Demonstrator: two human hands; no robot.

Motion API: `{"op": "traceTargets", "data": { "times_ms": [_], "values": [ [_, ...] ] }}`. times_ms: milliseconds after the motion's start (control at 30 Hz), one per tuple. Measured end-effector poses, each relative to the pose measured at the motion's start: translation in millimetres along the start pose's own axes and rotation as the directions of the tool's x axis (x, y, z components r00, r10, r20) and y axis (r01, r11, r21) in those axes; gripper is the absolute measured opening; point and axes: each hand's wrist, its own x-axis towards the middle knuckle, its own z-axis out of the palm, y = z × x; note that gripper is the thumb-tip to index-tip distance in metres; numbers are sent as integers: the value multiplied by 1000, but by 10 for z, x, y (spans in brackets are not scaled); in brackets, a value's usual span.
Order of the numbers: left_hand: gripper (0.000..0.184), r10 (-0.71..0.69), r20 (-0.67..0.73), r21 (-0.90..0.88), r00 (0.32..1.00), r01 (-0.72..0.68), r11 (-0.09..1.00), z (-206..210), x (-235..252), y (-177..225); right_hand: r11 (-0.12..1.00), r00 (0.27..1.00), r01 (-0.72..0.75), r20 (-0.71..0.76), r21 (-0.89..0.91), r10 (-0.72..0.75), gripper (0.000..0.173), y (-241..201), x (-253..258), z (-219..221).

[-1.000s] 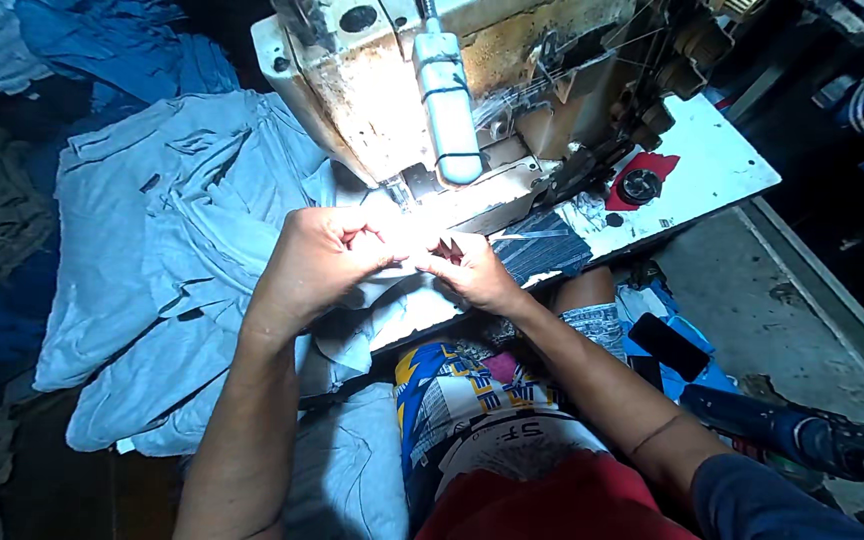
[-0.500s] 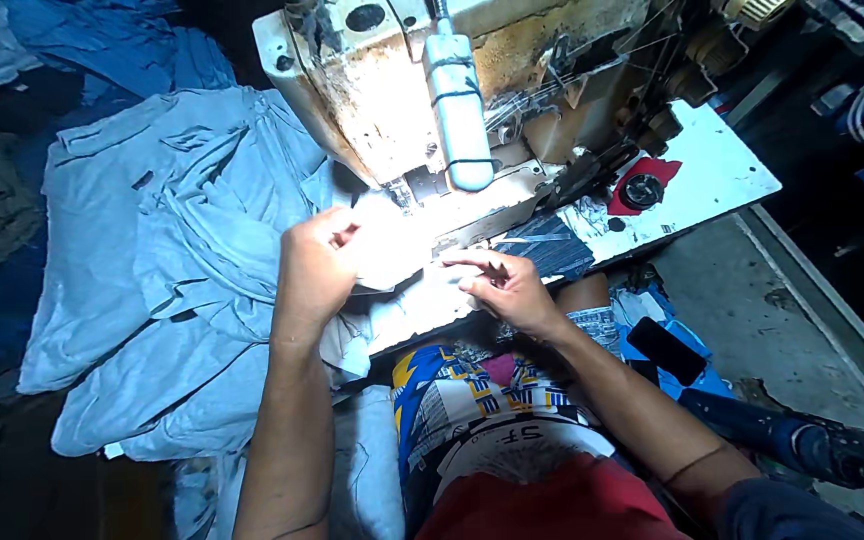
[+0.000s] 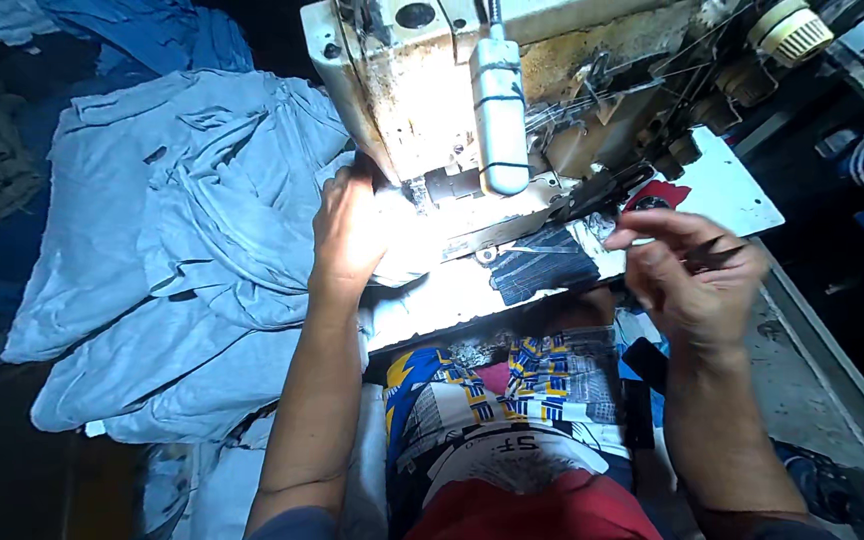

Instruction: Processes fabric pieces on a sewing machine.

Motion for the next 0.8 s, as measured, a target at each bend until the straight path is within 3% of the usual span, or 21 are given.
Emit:
{"op": "traceTargets", "data": {
  "times_ms": [167,300,433,567,600,667,733,800],
  "values": [
    [26,37,-150,49,988,-30,998,204,-74,58,976,969,121,-193,-178,-156,27,-178,268,-432],
    [29,11,-261,154,965,30,988,396,-93,71,953,894,103,-394,-285,-215,20,-130,564,-718],
    [32,19,-262,163,965,25,986,413,-96,72,970,849,45,-503,-237,-162,17,-57,995,-935],
    [33,0,-261,143,965,38,989,393,-99,91,993,929,-55,-369,-107,12,29,2,1477,-1124],
    [32,-5,-256,146,967,44,988,392,-98,94,994,948,-77,-315,-79,48,24,40,1600,-1168],
    [31,-12,-253,158,967,53,986,396,-96,93,996,987,-80,-144,-45,73,29,129,1796,-1289],
    [31,-12,-258,154,966,53,987,402,-94,91,995,994,-104,-38,-6,104,42,149,1899,-1371],
    [31,-17,-259,145,966,56,988,403,-97,95,986,986,-163,-37,-16,162,40,107,1948,-1397]
  ]
}}
